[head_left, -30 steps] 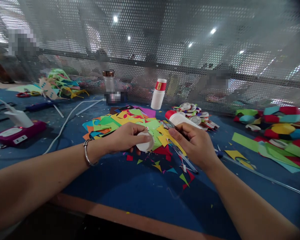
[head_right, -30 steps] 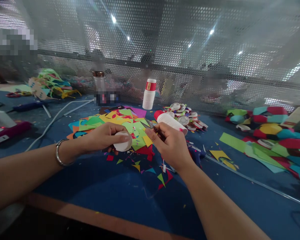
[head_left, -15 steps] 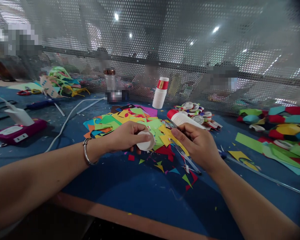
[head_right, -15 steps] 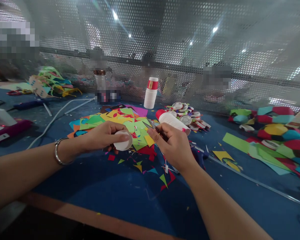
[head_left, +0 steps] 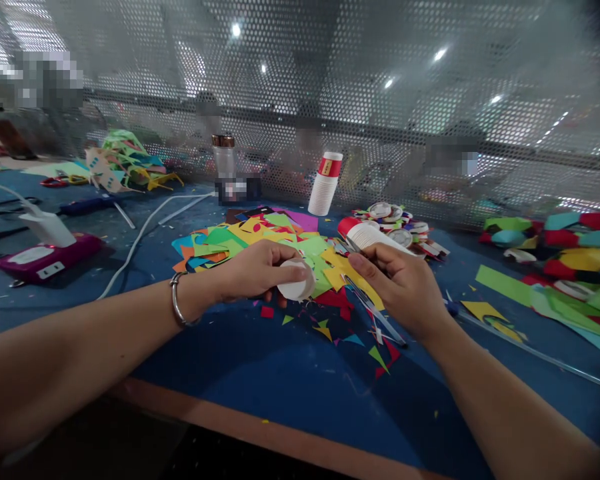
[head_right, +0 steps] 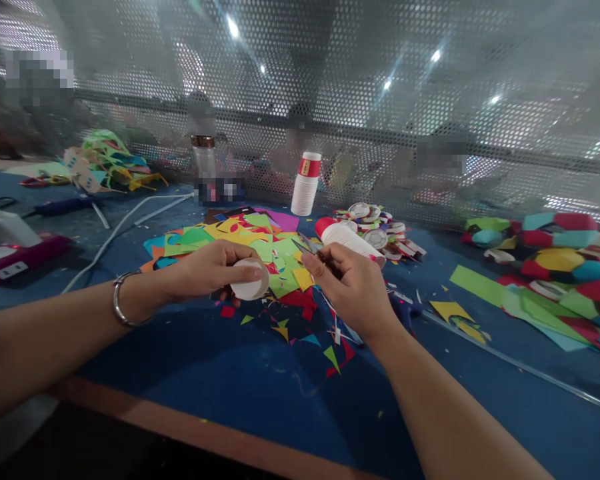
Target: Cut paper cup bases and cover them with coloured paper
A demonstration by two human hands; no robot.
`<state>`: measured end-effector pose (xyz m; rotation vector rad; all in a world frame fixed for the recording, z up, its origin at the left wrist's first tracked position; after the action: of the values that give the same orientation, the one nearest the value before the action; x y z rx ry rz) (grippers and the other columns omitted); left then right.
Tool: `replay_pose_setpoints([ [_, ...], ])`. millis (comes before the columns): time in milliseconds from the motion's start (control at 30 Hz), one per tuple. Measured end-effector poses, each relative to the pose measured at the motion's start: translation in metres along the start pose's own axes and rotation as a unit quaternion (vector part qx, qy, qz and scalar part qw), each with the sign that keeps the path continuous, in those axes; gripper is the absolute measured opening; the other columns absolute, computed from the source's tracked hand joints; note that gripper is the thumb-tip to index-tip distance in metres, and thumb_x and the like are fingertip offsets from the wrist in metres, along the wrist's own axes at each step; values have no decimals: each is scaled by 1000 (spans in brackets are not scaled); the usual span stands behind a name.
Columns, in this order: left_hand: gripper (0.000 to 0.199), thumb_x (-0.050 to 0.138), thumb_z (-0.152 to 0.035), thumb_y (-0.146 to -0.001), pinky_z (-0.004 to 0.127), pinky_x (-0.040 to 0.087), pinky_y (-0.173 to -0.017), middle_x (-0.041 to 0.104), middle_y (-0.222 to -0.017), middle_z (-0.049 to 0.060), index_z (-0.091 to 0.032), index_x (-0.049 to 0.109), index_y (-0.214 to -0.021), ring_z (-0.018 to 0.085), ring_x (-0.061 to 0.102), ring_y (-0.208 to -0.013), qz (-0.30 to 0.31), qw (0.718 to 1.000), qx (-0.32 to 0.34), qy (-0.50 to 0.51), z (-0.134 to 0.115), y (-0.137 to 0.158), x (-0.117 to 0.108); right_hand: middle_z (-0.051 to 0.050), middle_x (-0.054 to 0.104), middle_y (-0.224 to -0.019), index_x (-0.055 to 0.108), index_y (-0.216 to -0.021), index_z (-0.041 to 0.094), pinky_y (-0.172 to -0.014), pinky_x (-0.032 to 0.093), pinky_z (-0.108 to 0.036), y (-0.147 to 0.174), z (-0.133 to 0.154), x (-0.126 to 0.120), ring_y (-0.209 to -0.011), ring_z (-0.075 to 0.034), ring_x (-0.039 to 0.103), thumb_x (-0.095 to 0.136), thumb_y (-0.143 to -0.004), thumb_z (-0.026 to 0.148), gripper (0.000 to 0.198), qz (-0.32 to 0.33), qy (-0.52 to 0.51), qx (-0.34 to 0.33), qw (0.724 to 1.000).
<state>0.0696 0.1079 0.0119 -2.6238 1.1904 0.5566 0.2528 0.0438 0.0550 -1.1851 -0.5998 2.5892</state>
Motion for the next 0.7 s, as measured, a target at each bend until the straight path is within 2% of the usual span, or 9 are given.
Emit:
replay_pose_setpoints([
  [300, 28, 60, -44, -92, 17, 38, -39, 67, -72, 2, -17, 67, -92, 7, 54, -46, 11, 1000, -6, -13, -2, -2, 4, 4, 46, -61, 62, -79, 20, -49, 26, -28, -2, -9, -3, -55, -12, 37, 60, -92, 57, 39, -9, -8, 15, 1000],
  [700, 27, 61, -42, -90, 18, 37, -41, 68, -71, 3, -16, 66, -89, 8, 57, -49, -16, 1000, -15, -6, -4, 0, -3, 3, 49, -63, 63, -79, 20, -49, 28, -28, 0, -3, -2, -55, -12, 39, 60, -92, 56, 39, -4, -13, 3, 1000],
])
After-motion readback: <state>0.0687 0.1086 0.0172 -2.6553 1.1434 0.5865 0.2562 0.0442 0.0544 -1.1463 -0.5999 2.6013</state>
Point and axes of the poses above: each hand's wrist, its own y-axis away from the middle knuckle, its own x-axis out of the palm, z = x × y, the point moved 8 cm from there along -y, towards the middle knuckle
